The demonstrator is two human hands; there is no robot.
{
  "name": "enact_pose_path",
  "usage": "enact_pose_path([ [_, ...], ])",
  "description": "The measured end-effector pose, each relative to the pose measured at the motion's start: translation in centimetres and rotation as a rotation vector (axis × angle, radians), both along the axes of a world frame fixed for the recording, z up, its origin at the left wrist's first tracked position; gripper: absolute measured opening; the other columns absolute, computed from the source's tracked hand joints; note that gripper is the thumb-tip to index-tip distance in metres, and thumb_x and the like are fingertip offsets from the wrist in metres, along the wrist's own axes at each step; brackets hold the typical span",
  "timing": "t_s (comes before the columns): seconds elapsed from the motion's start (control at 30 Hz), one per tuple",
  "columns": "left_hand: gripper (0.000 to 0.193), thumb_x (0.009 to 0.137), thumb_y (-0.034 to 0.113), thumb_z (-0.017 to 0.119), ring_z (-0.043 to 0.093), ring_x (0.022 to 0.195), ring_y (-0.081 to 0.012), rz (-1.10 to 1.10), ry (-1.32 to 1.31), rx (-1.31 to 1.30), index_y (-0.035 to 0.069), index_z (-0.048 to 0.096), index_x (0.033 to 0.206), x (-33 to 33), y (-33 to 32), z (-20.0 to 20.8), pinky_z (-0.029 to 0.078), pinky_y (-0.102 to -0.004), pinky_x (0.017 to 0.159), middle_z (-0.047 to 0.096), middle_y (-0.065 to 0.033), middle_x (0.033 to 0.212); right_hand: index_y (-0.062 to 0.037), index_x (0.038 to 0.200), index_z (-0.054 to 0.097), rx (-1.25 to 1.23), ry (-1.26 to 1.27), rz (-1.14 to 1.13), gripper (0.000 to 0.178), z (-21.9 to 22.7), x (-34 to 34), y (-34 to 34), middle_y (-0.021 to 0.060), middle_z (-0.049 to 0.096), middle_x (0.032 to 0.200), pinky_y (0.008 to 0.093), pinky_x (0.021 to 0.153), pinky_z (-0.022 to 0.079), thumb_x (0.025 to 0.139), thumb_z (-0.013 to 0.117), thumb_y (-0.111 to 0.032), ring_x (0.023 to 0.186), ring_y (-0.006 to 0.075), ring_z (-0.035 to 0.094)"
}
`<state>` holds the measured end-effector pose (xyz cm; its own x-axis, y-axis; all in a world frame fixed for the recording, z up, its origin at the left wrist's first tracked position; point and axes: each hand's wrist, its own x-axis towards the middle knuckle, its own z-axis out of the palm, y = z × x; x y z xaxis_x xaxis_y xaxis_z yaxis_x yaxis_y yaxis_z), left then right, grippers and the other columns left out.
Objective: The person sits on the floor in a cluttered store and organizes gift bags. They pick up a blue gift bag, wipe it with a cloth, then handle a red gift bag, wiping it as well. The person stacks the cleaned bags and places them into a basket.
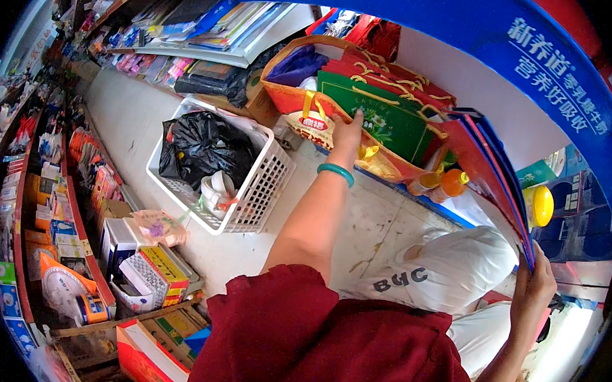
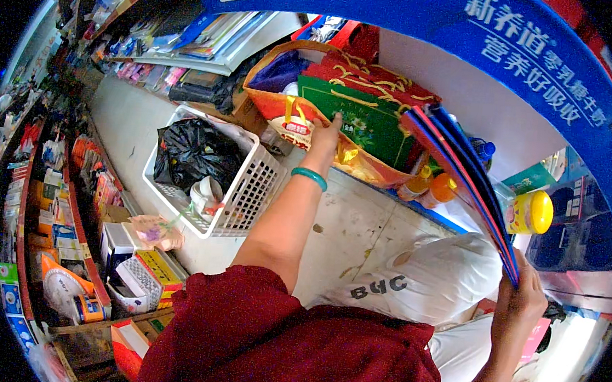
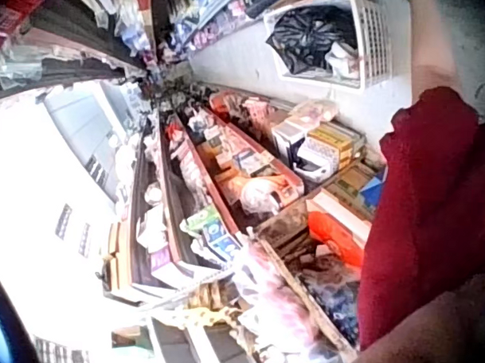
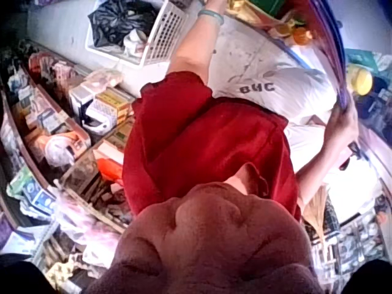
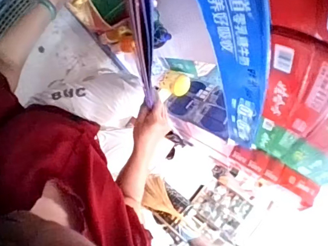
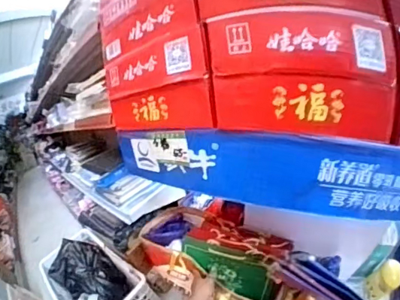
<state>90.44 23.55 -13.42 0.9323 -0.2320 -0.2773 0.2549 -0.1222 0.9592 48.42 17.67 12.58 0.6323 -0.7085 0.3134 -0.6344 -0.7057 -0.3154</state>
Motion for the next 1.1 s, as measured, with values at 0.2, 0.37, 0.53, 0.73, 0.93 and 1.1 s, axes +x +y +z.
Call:
enact_pose_path([
  [0.2,0.067,0.091,0.04,0.052,0.049,0.113,-0.0281,0.051,-0.041,-0.134,0.0,0.025,0.138,2.5,2.7,-5.8,0.043,-0.038,0.091,0.043,-0.019,0.131,-0.0044,0.102,0.061,-0.004,0.014,0.032,0.031,0.5,-0.7,1.1,0.017,0.064,0.092,0.0381,0.074,0.048,0.073,0.058,0.004,0.085,0.0339,0.062],
  [0.37,0.05,0.088,0.029,0.061,0.052,0.111,-0.0256,0.232,-0.105,0.061,0.001,0.043,0.125,-1.8,2.2,-1.7,0.047,-0.0368,0.089,0.048,-0.017,0.127,-0.0041,0.103,0.061,-0.002,-0.022,-0.057,0.034,0.8,-3.4,1.7,0.0172,0.064,0.095,0.0379,0.077,0.048,0.071,0.058,0.006,0.088,0.0345,0.061],
  [0.53,0.088,0.068,0.043,0.077,0.051,0.111,-0.0336,0.315,-0.027,0.13,0.0,0.033,0.132,-0.8,4.0,-3.9,0.044,-0.0412,0.093,0.047,-0.0236,0.126,-0.0023,0.105,0.06,-0.026,-0.122,-0.108,0.033,1.2,-5.2,1.6,0.0172,0.064,0.094,0.0343,0.077,0.048,0.074,0.057,0.007,0.087,0.0321,0.063],
  [0.73,0.085,0.08,0.034,0.07,0.05,0.114,-0.0315,0.16,0.464,-0.311,0.018,0.012,0.141,-2.2,3.2,-3.1,0.045,-0.0517,0.09,0.041,-0.0123,0.134,-0.0002,0.106,0.059,-0.007,-0.109,-0.295,0.024,0.4,-8.2,1.2,0.0172,0.064,0.095,0.0337,0.078,0.047,0.082,0.057,0.001,0.087,0.0309,0.063],
  [0.93,0.083,0.082,0.041,0.066,0.046,0.118,-0.0303,0.106,0.436,-0.471,0.022,0.011,0.14,-1.7,3.7,-4.1,0.042,-0.0584,0.085,0.036,-0.0083,0.138,0.0004,0.107,0.059,0.056,-0.131,-0.37,0.023,-0.7,-8.8,0.6,0.0191,0.063,0.094,0.0335,0.077,0.047,0.084,0.056,-0.002,0.085,0.0311,0.063],
  [1.1,0.092,0.08,0.044,0.067,0.042,0.121,-0.0312,0.036,0.327,-0.581,0.024,0.002,0.143,0.4,1.5,-4.5,0.037,-0.0653,0.085,0.032,-0.0079,0.141,0.0004,0.107,0.059,0.072,-0.096,-0.343,0.022,-0.7,-7.8,0.1,0.0184,0.063,0.096,0.0344,0.077,0.047,0.085,0.056,-0.003,0.087,0.0319,0.062],
])
